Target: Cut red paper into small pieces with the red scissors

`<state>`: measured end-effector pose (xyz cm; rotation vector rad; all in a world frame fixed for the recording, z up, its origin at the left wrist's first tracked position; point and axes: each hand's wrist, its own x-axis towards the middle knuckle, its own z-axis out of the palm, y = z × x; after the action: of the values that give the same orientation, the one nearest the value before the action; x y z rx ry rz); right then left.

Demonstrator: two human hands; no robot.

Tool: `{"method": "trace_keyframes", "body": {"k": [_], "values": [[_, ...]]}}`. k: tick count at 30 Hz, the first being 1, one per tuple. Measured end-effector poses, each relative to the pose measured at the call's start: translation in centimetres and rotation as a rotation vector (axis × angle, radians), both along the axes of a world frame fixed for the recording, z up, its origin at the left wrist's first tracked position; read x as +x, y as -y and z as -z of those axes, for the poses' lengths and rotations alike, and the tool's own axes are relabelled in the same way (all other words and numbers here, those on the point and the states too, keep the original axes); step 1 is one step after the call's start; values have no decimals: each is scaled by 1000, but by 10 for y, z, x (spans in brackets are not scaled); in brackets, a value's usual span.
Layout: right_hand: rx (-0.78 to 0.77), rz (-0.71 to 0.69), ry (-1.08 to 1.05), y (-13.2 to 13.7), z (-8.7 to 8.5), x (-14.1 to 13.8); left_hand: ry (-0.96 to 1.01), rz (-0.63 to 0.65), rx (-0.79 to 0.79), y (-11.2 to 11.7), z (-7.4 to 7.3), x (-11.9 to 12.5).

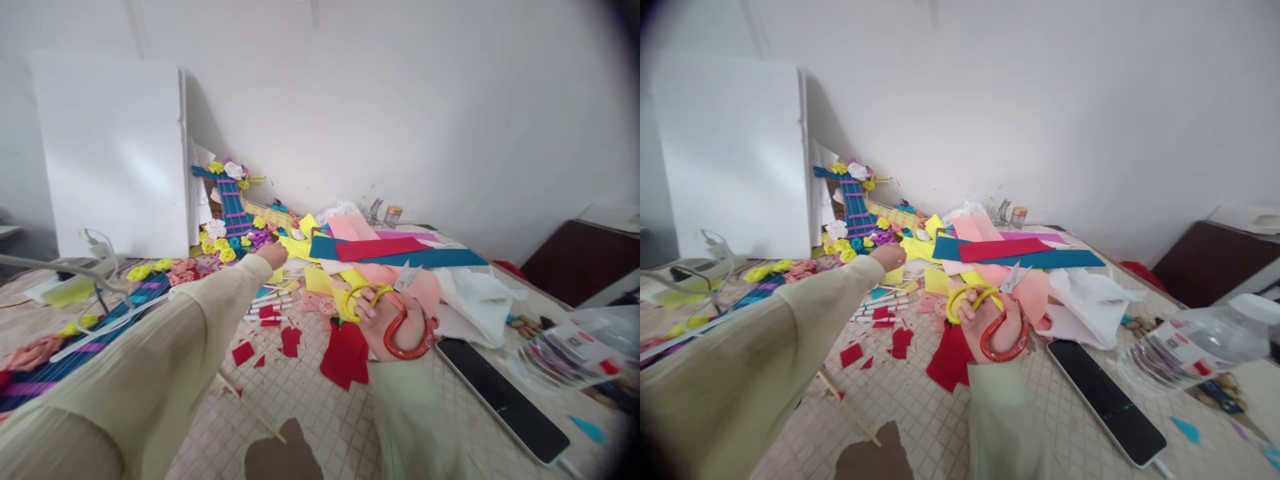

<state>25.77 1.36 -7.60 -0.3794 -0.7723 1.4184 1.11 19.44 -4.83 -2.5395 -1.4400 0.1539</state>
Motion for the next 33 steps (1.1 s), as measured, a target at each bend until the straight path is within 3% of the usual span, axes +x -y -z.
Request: {"method": "trace_keyframes", "body": {"k": [5,8,12,18,22,26,29,33], "values": [[-58,-136,-129,4,-4,-4,-122,-326,41,0,-28,-67],[-60,-154,-163,6,-6,-7,-160,-480,68,9,-38,-94],[-60,-127,-148,9,-9,-8,-162,-616,84,17,-42,-108],[-99,-146,-247,10,-14,-7,-134,-753,55,19,-36,-104],[-106,-160,-286,9,-12,-9,-102,-702,26,24,-37,-85],[-99,-149,-272,9,-9,-11,-149,-589,-43,43,-37,-51],[-101,-148,-251,8,-8,-12,-194,-433,-148,71,-30,-23],[-153,-131,-249,7,-10,-14,-244,-139,-382,121,-9,2]]}}
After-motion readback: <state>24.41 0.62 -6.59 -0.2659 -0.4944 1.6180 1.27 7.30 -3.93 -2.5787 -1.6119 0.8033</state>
